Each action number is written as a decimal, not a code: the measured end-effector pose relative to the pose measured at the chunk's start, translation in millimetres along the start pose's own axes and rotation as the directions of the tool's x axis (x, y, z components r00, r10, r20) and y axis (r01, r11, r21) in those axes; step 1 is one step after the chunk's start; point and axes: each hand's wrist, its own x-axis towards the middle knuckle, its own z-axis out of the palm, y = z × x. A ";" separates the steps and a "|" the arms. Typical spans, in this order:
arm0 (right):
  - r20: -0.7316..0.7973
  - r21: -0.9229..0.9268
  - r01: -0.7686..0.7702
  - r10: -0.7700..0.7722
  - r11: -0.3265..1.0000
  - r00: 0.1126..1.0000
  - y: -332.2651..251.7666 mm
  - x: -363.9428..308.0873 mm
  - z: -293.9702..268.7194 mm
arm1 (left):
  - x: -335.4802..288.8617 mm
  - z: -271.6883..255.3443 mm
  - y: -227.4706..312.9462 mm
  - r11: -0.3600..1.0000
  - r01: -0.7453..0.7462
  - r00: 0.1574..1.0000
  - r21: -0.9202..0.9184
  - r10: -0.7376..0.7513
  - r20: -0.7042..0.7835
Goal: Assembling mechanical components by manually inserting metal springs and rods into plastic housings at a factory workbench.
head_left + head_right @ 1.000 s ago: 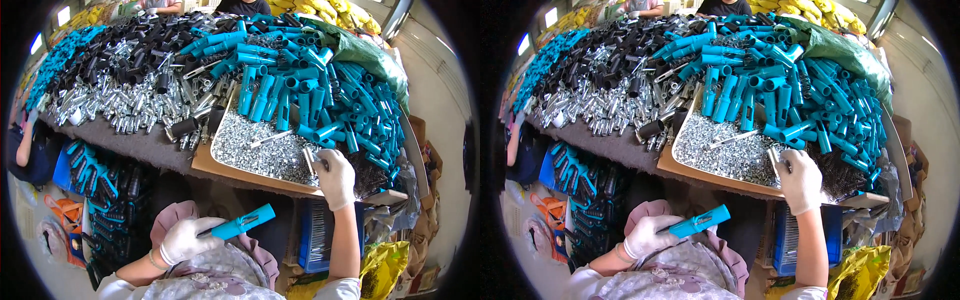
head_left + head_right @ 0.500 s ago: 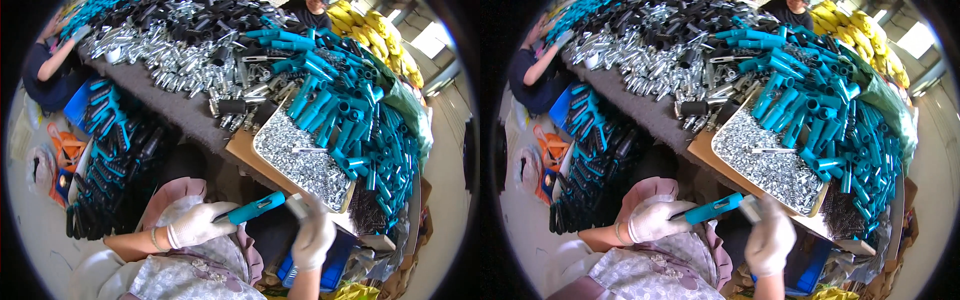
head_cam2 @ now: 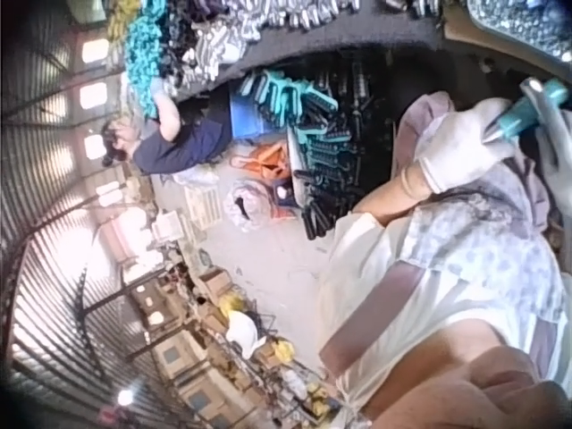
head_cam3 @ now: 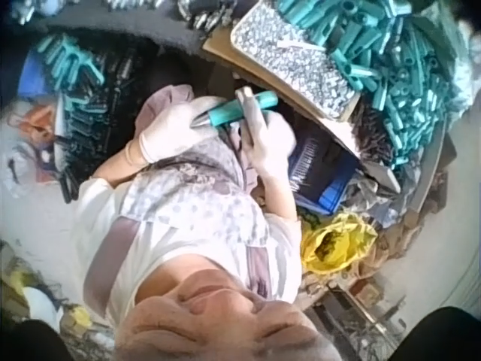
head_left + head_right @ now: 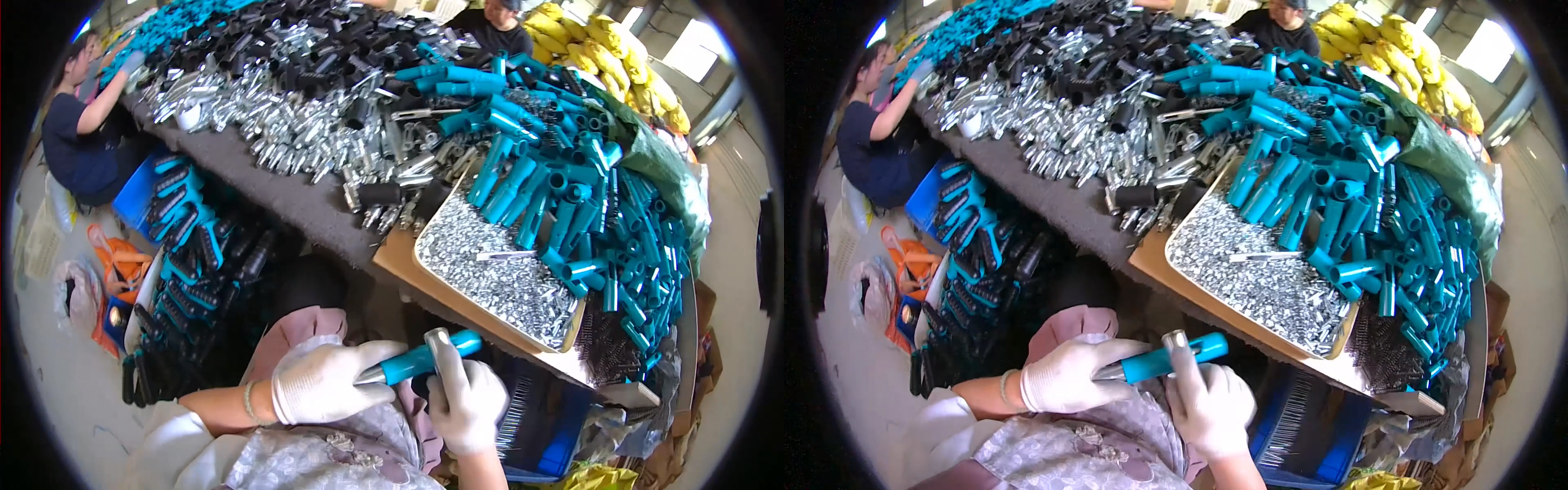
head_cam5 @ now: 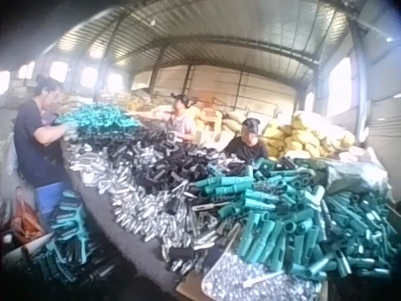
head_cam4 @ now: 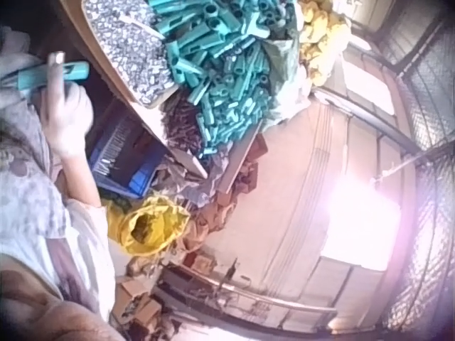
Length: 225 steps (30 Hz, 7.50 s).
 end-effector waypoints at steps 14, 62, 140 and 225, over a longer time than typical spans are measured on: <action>-0.412 -0.054 -0.325 0.276 0.944 0.868 78.9 13.7 -21.9 | 9.2 -19.2 -20.7 0.934 -0.284 0.958 0.219 0.266 0.106; 0.044 0.431 -0.350 0.368 0.832 0.929 55.6 78.2 -24.9 | 13.3 -13.0 -12.3 0.916 -0.229 0.969 0.328 0.247 -0.014; 0.531 0.834 -0.547 0.169 0.072 0.830 -43.5 79.5 78.0 | -23.3 -41.4 -41.2 0.514 0.103 0.949 -0.852 -0.308 -0.072; -0.318 -0.127 -0.485 0.428 0.865 0.846 140.5 21.1 -13.8 | 23.2 19.3 3.3 0.937 0.190 0.973 -0.292 -0.140 0.184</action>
